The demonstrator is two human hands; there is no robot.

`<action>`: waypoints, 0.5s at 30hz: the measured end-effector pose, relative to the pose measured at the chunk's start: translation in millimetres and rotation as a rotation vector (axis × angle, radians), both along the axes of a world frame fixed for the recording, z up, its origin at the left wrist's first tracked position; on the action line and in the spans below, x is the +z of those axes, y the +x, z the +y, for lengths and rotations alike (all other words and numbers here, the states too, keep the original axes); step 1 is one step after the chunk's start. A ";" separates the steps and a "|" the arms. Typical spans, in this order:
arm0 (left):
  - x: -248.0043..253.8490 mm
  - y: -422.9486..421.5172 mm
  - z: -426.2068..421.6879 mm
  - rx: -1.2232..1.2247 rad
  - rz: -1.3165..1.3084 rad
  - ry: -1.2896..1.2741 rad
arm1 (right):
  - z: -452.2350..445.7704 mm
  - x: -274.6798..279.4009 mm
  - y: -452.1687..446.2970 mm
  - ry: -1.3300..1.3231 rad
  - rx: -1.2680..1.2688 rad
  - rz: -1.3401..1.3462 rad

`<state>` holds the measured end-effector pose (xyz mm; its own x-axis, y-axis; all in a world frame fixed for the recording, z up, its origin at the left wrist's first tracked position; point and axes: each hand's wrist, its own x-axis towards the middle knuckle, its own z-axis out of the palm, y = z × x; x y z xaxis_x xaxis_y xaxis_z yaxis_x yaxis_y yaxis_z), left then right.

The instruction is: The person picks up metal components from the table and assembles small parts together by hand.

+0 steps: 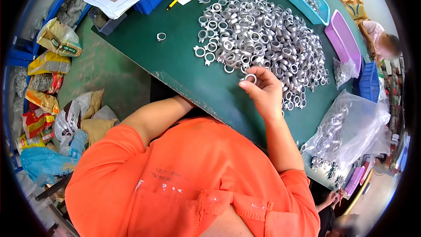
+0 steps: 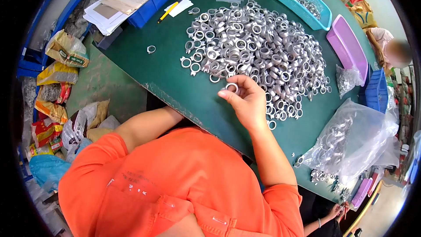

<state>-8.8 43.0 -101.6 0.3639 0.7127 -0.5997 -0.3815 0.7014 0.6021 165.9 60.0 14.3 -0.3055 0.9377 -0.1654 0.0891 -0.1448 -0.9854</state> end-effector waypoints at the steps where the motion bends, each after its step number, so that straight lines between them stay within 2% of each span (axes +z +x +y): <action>1: -3.6 -4.8 -5.4 -0.101 0.170 0.092 | -2.3 0.3 0.4 -0.010 -0.003 0.004; 3: -11.4 -17.0 -19.3 -0.318 0.489 0.300 | -6.0 0.8 1.2 -0.136 -0.023 0.205; 4: -13.8 -25.3 -28.2 -0.421 0.610 0.417 | -7.5 -3.5 5.4 -0.119 -0.006 0.246; 8: 9.7 -70.9 -74.2 -0.666 0.899 0.935 | -14.8 -11.2 6.2 -0.008 -0.082 0.336; 9: 32.1 -71.9 -71.3 -0.674 0.899 0.931 | -15.8 -12.2 7.4 -0.014 -0.086 0.340; 11: 85.1 -70.7 -60.6 -1.016 0.875 0.811 | -17.1 -13.6 6.9 0.043 -0.032 0.342; 13: 108.1 -57.9 -53.0 -0.615 0.569 0.713 | -18.6 -13.7 2.6 0.043 -0.028 0.382; 14: 121.5 -47.0 -48.6 -0.477 0.448 0.505 | -20.4 -15.0 0.9 0.110 -0.008 0.374; 15: 119.1 -35.6 -46.3 -0.335 0.424 0.531 | -22.9 -15.8 -0.4 0.177 0.010 0.364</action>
